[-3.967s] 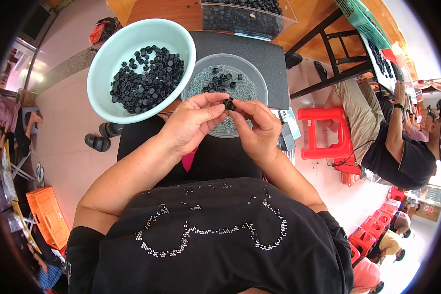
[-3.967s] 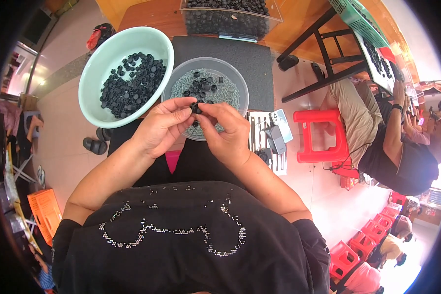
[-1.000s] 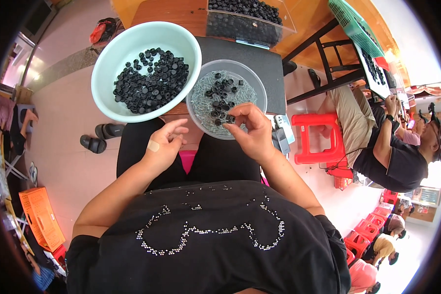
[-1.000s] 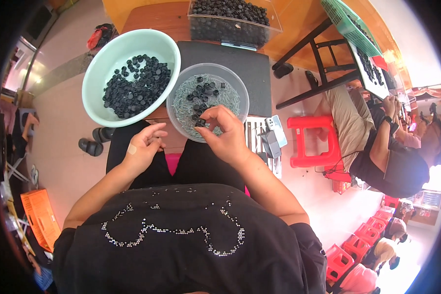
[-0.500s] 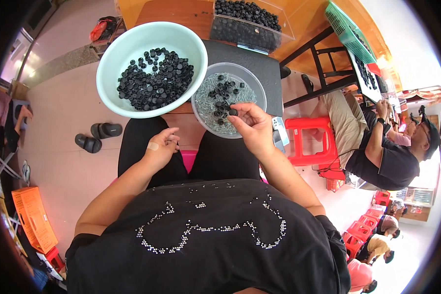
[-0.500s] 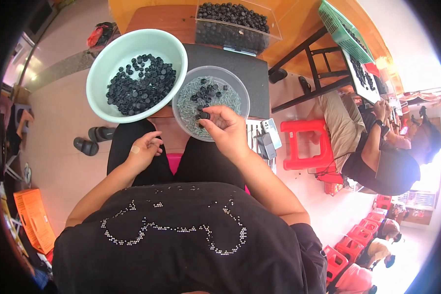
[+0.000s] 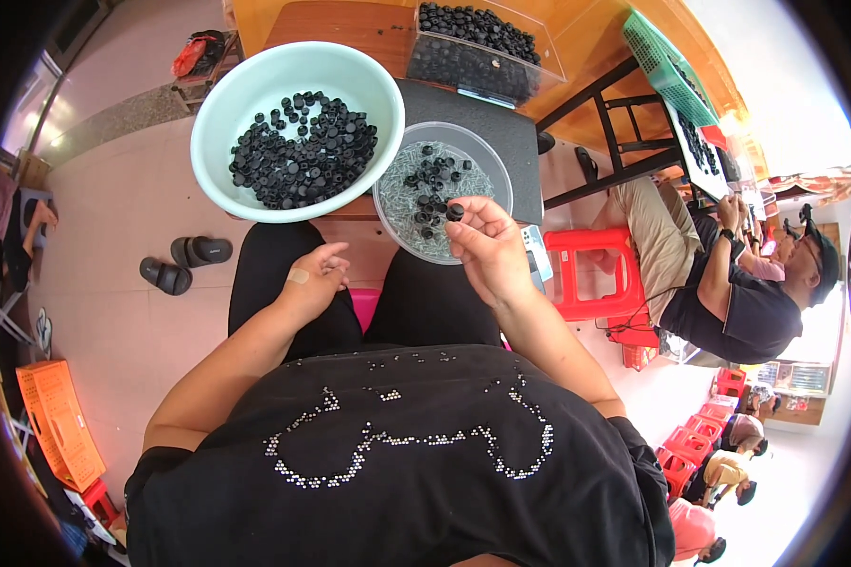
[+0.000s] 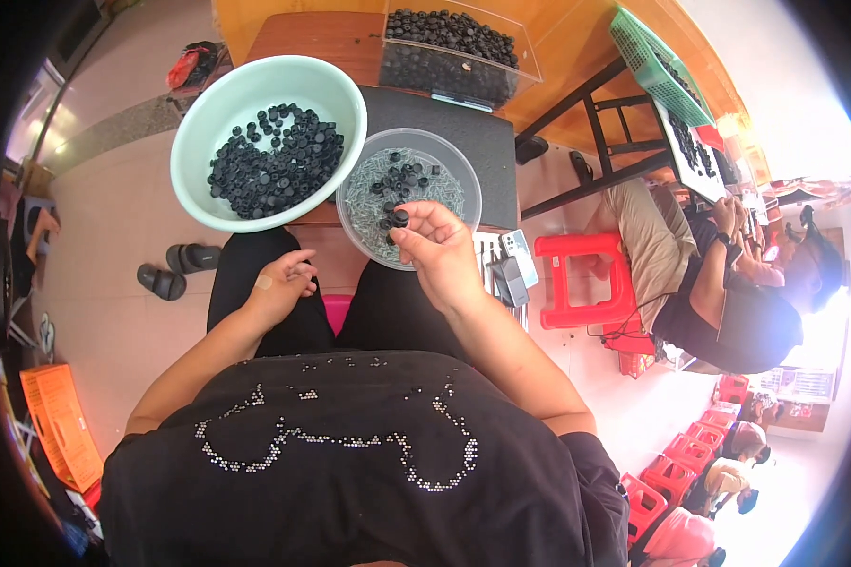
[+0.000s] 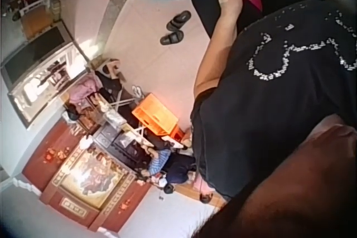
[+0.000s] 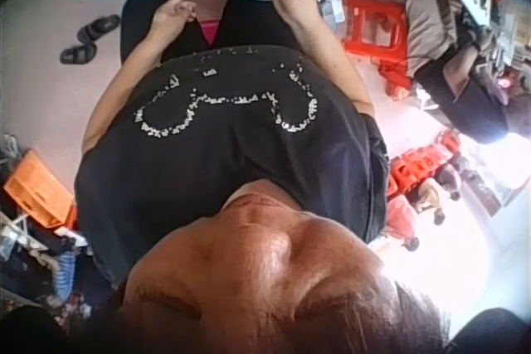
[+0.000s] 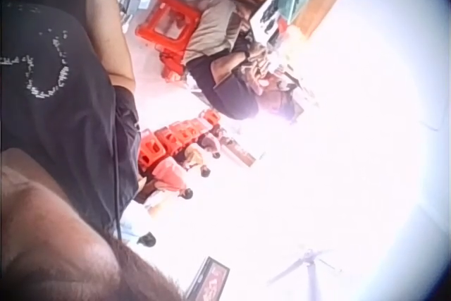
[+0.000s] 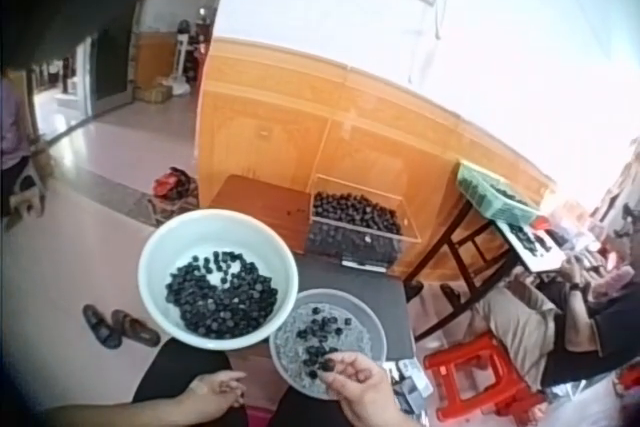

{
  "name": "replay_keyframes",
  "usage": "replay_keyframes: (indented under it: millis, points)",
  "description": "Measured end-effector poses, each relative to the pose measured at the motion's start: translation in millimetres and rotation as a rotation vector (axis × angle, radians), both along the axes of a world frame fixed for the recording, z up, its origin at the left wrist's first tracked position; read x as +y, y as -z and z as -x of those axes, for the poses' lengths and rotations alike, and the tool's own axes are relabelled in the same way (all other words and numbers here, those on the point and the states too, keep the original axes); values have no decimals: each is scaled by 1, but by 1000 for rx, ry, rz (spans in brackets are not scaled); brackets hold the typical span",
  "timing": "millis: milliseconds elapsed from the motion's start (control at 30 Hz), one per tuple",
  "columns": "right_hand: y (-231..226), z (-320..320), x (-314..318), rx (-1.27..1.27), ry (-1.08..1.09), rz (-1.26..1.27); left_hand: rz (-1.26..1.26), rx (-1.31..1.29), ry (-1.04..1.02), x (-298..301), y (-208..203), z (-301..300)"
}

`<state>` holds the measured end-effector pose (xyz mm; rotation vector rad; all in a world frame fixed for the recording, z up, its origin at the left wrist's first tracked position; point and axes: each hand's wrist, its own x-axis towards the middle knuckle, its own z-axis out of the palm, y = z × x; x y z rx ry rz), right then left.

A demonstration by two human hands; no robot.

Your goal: The person assembles components by inserting small pins into black plastic caps by hand, dumps additional caps from a basin onto the work surface, and fits more pins into the caps.

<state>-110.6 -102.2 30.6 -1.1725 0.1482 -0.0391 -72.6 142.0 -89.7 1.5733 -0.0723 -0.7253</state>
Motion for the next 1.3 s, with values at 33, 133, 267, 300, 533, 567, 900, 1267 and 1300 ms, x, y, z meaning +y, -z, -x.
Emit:
replay_keyframes:
  millis: [33, 133, 267, 300, 533, 567, 900, 1267, 1300]
  points:
    - [0, -1, -1, 41, -14, -61, 0, 0, 0, 0, 0, 0]
    - [3, -1, -8, 149, -61, -196, -3, -5, -2, 0, 0, 1]
    - [10, -1, -16, 416, -59, -174, -30, -13, -3, -2, -3, 0]
    - [12, -4, -21, 410, -58, -174, -39, -16, 4, -3, -3, -1]
    - [-36, -129, -79, -137, 16, 5, -11, -15, 11, -4, 2, -1]
    - [-66, -143, -74, -158, 187, 83, -12, 8, -12, -2, 1, -1]
    - [56, -67, -54, 39, 52, 903, 0, 84, -10, -4, -6, -4]
    - [64, -43, -35, -125, -22, 1351, 7, 55, 31, -4, -2, -5]
    - [62, -43, -38, -77, 35, 1243, 2, 57, 28, -3, -3, -4]
